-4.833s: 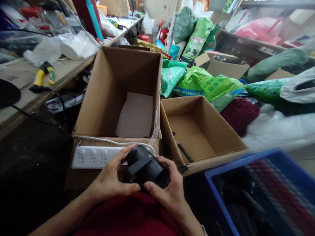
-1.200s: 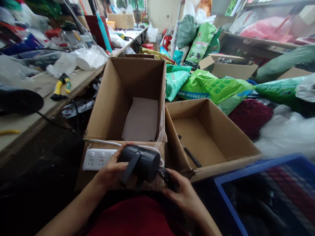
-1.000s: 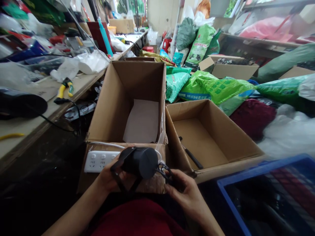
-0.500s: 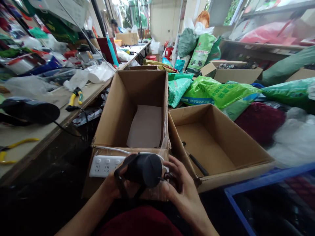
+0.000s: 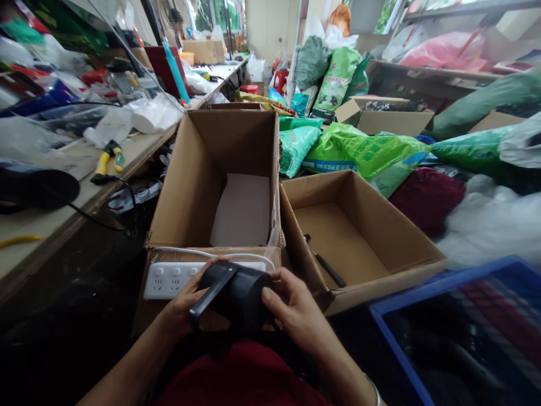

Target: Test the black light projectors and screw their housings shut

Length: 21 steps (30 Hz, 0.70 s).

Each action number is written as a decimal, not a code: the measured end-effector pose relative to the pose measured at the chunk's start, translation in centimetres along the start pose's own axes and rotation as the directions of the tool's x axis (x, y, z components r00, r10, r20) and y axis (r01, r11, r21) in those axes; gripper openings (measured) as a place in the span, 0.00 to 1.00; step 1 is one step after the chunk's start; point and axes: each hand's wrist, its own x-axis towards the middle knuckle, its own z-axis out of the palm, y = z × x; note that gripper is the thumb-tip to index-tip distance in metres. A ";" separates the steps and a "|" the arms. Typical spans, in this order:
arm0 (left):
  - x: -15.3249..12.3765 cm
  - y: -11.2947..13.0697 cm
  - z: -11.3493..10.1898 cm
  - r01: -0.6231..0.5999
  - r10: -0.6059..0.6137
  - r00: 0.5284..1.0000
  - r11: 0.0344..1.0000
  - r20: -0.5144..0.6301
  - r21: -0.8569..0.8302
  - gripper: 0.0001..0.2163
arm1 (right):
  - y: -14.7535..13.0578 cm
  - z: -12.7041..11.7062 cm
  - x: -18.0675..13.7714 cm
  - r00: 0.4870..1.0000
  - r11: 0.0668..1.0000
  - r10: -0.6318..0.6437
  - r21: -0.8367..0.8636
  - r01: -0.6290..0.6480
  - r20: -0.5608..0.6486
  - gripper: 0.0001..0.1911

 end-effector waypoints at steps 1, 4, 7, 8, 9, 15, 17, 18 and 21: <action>-0.1 0.1 0.2 0.000 0.000 1.000 1.000 -0.009 0.005 0.25 | 0.0 0.1 -0.1 1.000 1.000 -0.006 -0.023 0.006 -0.003 0.20; -0.5 0.5 0.9 0.015 -0.014 0.999 0.999 -0.036 0.032 0.27 | 0.2 0.3 -0.6 0.999 0.993 -0.033 -0.111 0.030 -0.022 0.21; -0.9 0.9 1.2 0.042 -0.040 0.999 0.996 -0.036 0.072 0.30 | 0.8 0.6 -1.1 0.998 0.988 -0.043 -0.149 0.036 -0.041 0.19; -1.0 1.0 1.2 0.051 -0.048 0.998 0.995 -0.028 0.088 0.30 | 1.1 0.6 -1.1 0.998 0.990 -0.038 -0.138 0.032 -0.040 0.18; -1.0 1.1 1.1 0.054 -0.053 0.998 0.994 -0.014 0.100 0.30 | 1.3 0.7 -1.2 0.999 0.992 -0.035 -0.119 0.030 -0.038 0.18; -0.3 1.5 0.7 0.015 -0.017 0.992 1.000 0.126 0.020 0.29 | 1.9 0.6 -0.7 0.998 0.998 -0.055 -0.031 0.054 -0.036 0.22; -0.2 1.2 0.7 0.020 -0.020 0.992 1.000 0.122 0.005 0.28 | 1.7 0.4 -0.5 0.999 0.999 -0.041 -0.002 0.041 -0.024 0.22; -0.1 1.0 0.7 0.028 -0.030 0.994 0.999 0.107 0.019 0.28 | 1.6 0.3 -0.5 0.999 0.999 -0.029 0.025 0.030 -0.023 0.21; 0.2 0.4 0.8 0.045 -0.047 0.999 0.994 0.022 0.102 0.27 | 1.1 0.3 -0.5 0.999 0.991 0.033 0.130 -0.028 -0.038 0.19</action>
